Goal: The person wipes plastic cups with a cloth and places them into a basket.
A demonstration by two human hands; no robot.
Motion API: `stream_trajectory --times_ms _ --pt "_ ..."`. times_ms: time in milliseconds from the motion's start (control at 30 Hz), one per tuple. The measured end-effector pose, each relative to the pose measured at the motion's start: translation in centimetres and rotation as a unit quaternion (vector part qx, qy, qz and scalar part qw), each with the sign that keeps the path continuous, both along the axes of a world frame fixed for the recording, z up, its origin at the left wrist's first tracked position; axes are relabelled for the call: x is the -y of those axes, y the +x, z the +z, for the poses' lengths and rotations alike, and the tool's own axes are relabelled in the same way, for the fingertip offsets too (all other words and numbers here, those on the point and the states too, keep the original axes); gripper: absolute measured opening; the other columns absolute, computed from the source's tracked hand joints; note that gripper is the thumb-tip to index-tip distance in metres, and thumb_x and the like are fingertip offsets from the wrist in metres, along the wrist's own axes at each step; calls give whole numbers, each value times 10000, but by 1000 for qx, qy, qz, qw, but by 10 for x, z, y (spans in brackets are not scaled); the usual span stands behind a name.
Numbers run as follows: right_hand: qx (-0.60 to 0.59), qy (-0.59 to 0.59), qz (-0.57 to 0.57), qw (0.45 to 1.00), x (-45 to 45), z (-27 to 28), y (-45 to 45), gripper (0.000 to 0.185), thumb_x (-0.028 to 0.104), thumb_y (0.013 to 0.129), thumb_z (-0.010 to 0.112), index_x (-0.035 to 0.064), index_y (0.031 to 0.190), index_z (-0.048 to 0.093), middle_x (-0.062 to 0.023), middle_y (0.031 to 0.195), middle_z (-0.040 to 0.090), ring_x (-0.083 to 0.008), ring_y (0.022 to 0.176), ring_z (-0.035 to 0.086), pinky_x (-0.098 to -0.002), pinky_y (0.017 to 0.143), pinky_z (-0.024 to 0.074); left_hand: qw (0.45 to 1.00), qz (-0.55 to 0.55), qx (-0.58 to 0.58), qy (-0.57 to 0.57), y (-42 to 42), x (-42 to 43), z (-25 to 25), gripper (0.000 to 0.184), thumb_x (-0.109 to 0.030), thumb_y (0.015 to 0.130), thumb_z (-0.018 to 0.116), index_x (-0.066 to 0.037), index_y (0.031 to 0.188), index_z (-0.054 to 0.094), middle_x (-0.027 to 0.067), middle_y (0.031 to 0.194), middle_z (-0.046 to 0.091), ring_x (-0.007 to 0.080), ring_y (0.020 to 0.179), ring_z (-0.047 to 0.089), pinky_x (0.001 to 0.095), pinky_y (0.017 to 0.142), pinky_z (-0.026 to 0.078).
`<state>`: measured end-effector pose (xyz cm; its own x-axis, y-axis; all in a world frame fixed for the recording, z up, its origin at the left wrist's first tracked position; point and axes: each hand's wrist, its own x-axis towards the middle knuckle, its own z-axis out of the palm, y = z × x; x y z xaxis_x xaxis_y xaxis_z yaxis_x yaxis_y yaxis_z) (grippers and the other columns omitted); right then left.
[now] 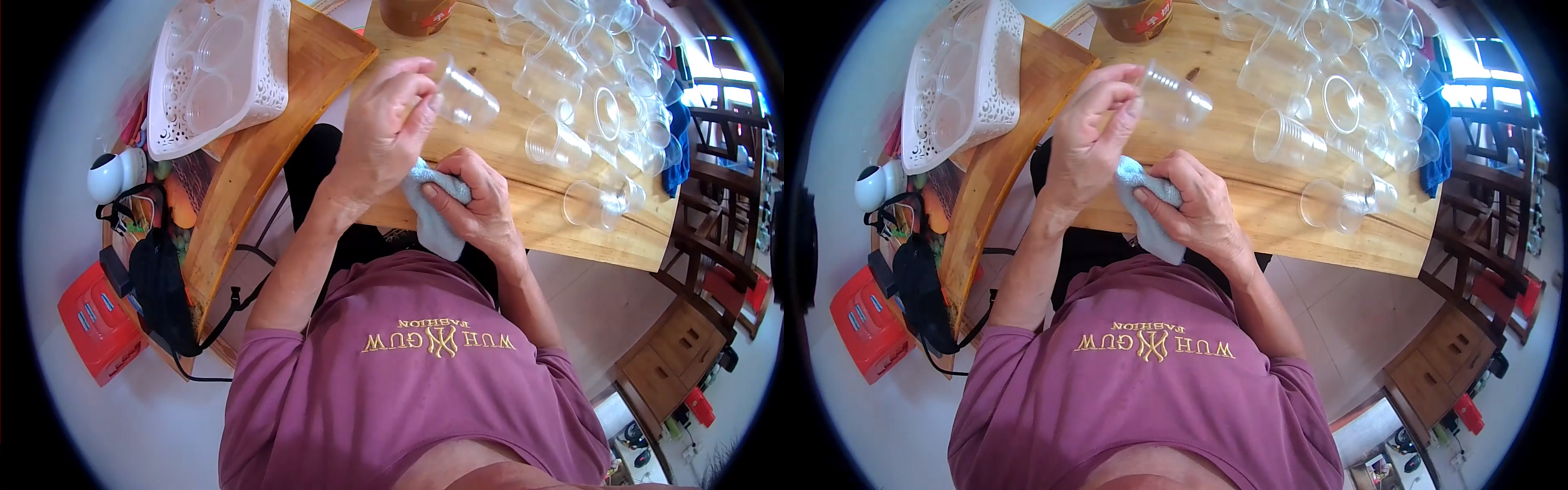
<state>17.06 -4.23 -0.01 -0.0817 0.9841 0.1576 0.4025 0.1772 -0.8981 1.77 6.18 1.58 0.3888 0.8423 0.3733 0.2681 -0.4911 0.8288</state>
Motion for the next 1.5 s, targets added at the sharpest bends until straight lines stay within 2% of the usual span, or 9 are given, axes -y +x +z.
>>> stream_trajectory --times_ms 167,233,367,567,667,800,867,1333,1500 --pt "-11 -7 -3 1000 0 1 -1 220 130 832 760 5 945 619 -118 858 609 -275 753 632 -358 656 503 999 43 18 6 -26 1 10 126 -77 994 569 17 1061 620 110 1233 610 144 1078 578 265 925 465" --pt "-11 -9 -7 1000 1 2 -2 218 130 835 759 4 945 620 -118 856 611 -274 752 633 -358 656 502 994 79 80 16 -33 0 12 111 -105 959 608 3 984 618 141 1137 655 195 941 639 305 828 512" --pt "-11 -21 -17 1000 1 3 -3 214 131 842 757 6 950 622 -119 843 614 -271 741 633 -358 653 502 991 86 106 -10 -44 4 14 93 -91 967 606 -1 986 617 80 1005 668 146 831 615 265 750 505" --pt "-22 -4 -24 999 2 2 -3 200 123 850 755 13 951 621 -115 817 606 -257 709 625 -350 632 496 993 109 23 35 -48 12 16 58 -66 946 629 -13 967 622 65 832 640 166 732 610 279 675 493" --pt "-21 1 -28 999 2 0 -2 200 104 845 758 27 971 624 -82 817 643 -183 707 611 -294 650 488 993 108 -14 39 -44 16 22 42 -39 912 647 -19 937 619 96 821 634 224 732 621 301 666 496" --pt "-22 0 -28 999 2 1 -2 198 100 845 758 24 974 627 -82 825 648 -178 712 610 -291 658 489 992 78 -65 80 -40 17 24 83 -16 846 677 -40 889 610 108 779 619 307 720 594 388 643 489" --pt "-38 4 -37 999 2 1 -3 184 110 852 756 22 945 622 -101 791 601 -215 676 604 -323 610 482 991 68 -70 95 -36 19 21 85 -19 843 681 -40 885 610 106 779 619 308 719 593 394 641 488" --pt "-54 27 -54 997 1 -3 -2 183 106 858 751 24 952 618 -89 774 589 -186 658 577 -303 600 472 986 37 -123 102 -35 17 26 107 -26 841 707 -21 888 611 101 785 602 268 710 577 359 646 467" --pt "-53 34 -56 996 2 -2 -1 182 106 859 750 24 952 616 -92 777 584 -192 659 573 -309 600 469 983 8 -135 121 -26 19 22 133 -105 830 715 -69 815 588 63 740 585 281 709 573 391 631 482"
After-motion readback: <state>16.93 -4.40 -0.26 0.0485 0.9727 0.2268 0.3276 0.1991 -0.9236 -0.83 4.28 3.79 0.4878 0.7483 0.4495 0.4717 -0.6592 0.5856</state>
